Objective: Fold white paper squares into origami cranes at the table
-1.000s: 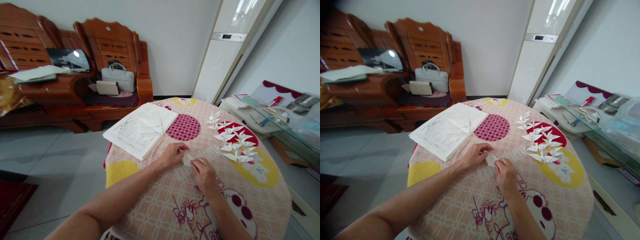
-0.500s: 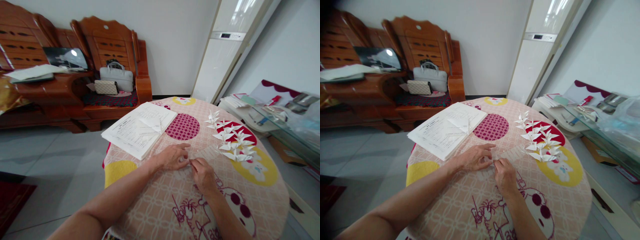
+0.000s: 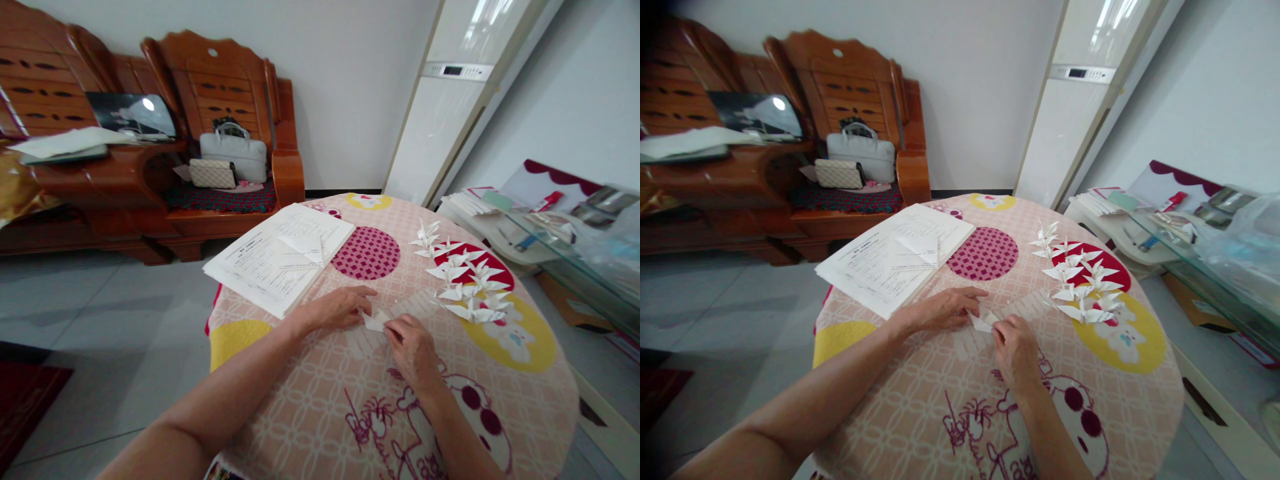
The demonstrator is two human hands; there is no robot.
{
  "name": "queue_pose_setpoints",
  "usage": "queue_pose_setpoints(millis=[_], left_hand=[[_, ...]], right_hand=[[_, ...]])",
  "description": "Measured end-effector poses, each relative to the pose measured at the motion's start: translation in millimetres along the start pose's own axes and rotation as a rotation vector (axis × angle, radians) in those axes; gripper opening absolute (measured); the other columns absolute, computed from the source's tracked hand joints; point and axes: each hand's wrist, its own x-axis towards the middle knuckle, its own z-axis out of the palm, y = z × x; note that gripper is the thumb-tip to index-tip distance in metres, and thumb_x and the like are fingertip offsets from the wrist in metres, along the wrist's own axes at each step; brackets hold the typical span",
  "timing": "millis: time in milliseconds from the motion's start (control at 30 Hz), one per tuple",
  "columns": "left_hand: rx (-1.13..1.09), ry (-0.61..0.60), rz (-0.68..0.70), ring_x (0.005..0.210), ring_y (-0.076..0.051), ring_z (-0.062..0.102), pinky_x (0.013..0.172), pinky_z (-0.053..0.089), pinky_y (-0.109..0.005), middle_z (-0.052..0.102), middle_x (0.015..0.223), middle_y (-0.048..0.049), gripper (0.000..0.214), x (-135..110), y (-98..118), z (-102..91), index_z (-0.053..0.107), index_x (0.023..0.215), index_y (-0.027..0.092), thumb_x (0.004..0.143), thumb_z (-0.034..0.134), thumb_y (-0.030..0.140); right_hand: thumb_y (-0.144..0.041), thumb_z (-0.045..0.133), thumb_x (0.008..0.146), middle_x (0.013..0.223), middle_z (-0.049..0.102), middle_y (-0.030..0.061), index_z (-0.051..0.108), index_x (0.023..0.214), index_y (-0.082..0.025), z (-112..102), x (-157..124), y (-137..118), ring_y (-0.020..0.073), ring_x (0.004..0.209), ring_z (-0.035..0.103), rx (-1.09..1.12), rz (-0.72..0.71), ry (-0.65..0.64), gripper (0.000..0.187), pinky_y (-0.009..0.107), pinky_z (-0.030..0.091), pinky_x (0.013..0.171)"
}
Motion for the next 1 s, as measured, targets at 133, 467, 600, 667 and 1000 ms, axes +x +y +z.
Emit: queue_pose_setpoints(millis=[133, 467, 600, 667, 1000], left_hand=[[0.006, 0.004, 0.010, 0.123, -0.022, 0.054, 0.100, 0.044, -0.033, 0.058, 0.131, -0.0122, 0.031, -1, 2, -0.8, 0.070, 0.092, 0.016, 0.073, 0.053, -0.004], [0.024, 0.003, -0.051, 0.115, -0.023, 0.060, 0.099, 0.044, -0.032, 0.060, 0.128, -0.0141, 0.025, -2, -1, 2.1, 0.071, 0.102, 0.016, 0.082, 0.059, 0.012], [0.031, 0.009, -0.057, 0.112, -0.022, 0.061, 0.098, 0.045, -0.031, 0.061, 0.127, -0.0129, 0.025, -2, -1, 1.9, 0.072, 0.102, 0.017, 0.082, 0.059, 0.013], [0.046, 0.002, -0.062, 0.112, -0.022, 0.061, 0.098, 0.044, -0.031, 0.060, 0.127, -0.0129, 0.024, -3, 2, 1.0, 0.072, 0.101, 0.017, 0.081, 0.059, 0.012], [0.042, 0.011, -0.059, 0.115, -0.023, 0.059, 0.099, 0.044, -0.032, 0.060, 0.128, -0.0131, 0.026, -5, 0, 3.2, 0.072, 0.102, 0.017, 0.080, 0.059, 0.012]], right_hand=[[-0.010, 0.054, 0.084, 0.077, 0.061, 0.0057, 0.068, 0.073, -0.018, 0, -1, 0, 0.0194, 0.077, 0.055, -0.041, -0.026, 0.002, 0.019, 0.029, 0.042, 0.071], [-0.011, 0.052, 0.084, 0.076, 0.062, 0.0073, 0.065, 0.085, -0.015, 5, -2, 1, 0.0214, 0.075, 0.056, -0.136, -0.002, 0.073, 0.014, 0.031, 0.042, 0.067], [-0.014, 0.054, 0.085, 0.078, 0.061, 0.0074, 0.065, 0.099, -0.012, 3, -2, -1, 0.0221, 0.074, 0.056, -0.187, 0.005, 0.070, 0.018, 0.032, 0.044, 0.067], [-0.016, 0.055, 0.086, 0.077, 0.059, 0.0075, 0.066, 0.090, -0.015, 1, -2, -4, 0.0233, 0.076, 0.054, -0.235, -0.021, 0.050, 0.012, 0.033, 0.044, 0.068], [-0.018, 0.053, 0.087, 0.119, 0.058, 0.0171, 0.063, 0.114, -0.015, 9, 4, 0, 0.0291, 0.109, 0.053, -0.060, -0.099, 0.079, 0.029, 0.046, 0.048, 0.091]])
